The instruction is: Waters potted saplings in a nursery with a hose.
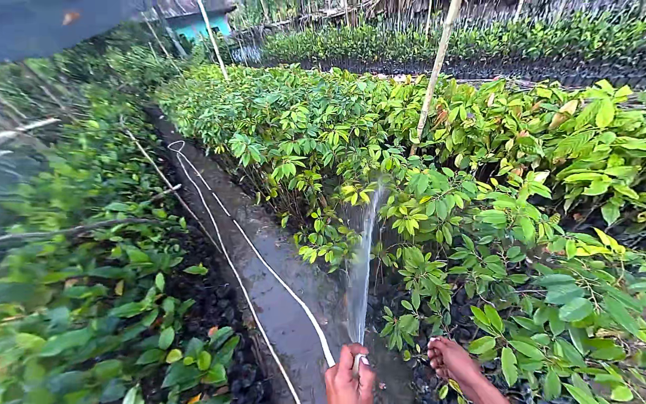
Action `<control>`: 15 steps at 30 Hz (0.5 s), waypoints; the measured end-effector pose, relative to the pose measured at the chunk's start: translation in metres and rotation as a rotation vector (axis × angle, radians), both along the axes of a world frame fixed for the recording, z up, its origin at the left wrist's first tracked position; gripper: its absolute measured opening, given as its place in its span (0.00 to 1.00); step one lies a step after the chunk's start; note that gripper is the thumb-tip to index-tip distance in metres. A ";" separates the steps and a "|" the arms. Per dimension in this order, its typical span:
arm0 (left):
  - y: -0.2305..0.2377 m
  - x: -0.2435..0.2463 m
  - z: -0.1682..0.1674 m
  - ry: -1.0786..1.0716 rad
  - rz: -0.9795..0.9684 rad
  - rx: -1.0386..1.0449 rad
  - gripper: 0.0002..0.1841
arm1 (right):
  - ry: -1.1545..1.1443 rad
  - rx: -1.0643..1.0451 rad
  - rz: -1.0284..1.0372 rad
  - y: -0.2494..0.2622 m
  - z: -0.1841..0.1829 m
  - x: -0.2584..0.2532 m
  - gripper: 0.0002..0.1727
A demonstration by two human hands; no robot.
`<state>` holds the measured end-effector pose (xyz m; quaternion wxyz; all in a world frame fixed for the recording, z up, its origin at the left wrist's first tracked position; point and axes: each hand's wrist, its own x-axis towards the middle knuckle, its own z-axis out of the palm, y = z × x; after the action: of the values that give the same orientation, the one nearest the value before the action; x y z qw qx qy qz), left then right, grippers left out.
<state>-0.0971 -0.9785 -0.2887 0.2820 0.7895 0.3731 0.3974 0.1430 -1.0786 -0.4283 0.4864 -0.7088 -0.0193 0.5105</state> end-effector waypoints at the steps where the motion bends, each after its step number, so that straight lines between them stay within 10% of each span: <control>1: 0.004 -0.002 -0.001 -0.010 -0.012 0.006 0.15 | -0.006 0.023 0.017 0.010 0.006 -0.008 0.14; 15: 0.077 0.008 -0.001 -0.295 0.161 0.031 0.15 | -0.286 0.655 0.447 0.098 0.098 -0.121 0.24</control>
<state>-0.0891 -0.9015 -0.2900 0.2888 0.6942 0.3837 0.5361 0.0218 -0.9809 -0.3300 0.5558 -0.5590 -0.4009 0.4667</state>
